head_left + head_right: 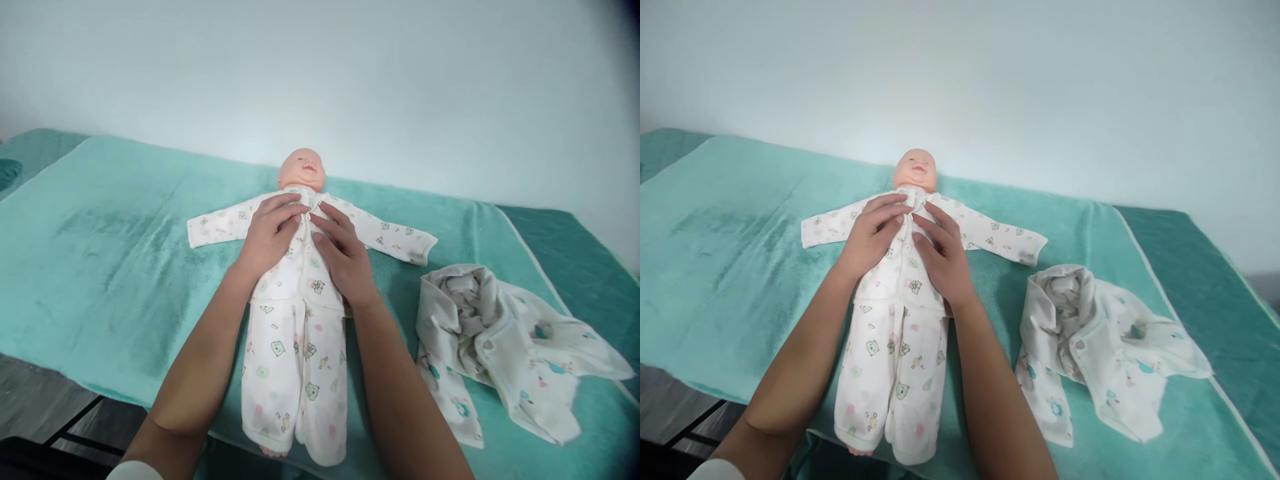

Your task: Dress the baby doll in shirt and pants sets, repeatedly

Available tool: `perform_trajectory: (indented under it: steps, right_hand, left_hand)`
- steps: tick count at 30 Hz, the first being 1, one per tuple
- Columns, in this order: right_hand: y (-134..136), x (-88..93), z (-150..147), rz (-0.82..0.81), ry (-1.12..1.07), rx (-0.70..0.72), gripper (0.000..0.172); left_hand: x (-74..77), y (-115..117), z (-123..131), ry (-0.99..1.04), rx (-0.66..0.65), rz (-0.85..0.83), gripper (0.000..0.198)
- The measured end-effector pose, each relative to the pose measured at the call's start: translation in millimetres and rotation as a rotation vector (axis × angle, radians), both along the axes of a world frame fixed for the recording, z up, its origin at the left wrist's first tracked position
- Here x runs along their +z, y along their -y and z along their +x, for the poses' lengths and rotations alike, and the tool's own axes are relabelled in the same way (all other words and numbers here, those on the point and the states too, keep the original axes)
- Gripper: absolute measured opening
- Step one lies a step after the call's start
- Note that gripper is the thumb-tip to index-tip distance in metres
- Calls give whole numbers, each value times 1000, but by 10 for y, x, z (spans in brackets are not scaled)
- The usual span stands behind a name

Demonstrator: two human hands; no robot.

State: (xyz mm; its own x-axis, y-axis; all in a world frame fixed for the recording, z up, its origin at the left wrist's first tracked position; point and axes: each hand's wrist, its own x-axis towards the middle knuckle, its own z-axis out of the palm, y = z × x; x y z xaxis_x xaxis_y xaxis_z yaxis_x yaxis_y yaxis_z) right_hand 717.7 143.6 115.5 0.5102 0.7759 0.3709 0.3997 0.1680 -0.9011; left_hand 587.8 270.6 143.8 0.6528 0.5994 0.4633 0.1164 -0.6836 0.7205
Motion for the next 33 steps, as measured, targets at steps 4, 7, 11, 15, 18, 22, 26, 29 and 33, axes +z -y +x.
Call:
perform_trajectory:
  steps: [4, 7, 11, 15, 18, 22, 26, 29, 33]
  right_hand:
    - [-27, 14, 18, -10, -32, -3, 25]
    - [-60, 25, 45, -9, -64, -2, 21]
    - [-88, 25, 72, -2, -86, 15, 20]
    - [-89, 23, 60, 19, -58, -6, 20]
    - [-81, 27, 47, 21, -68, -23, 19]
    - [-71, 29, 50, 13, -76, -14, 19]
    - [-66, 19, 67, 16, -76, -4, 19]
    - [-64, 8, 80, 25, -70, 12, 18]
    - [-62, -2, 85, 21, -68, 15, 19]
  left_hand:
    - [5, -6, -5, -23, -10, 18, 31]
    - [2, -16, -11, -52, -28, 38, 35]
    - [-2, -22, -12, -72, -52, 53, 38]
    - [3, -6, 1, -32, -3, 10, 28]
    - [6, 5, 6, -10, 12, -17, 23]
    - [1, 2, 2, -7, 0, -11, 25]
    - [-4, -7, 0, -11, -4, -5, 27]
    - [-9, -12, -1, -12, -7, 1, 28]
    - [-16, -17, -2, -7, -13, 1, 29]
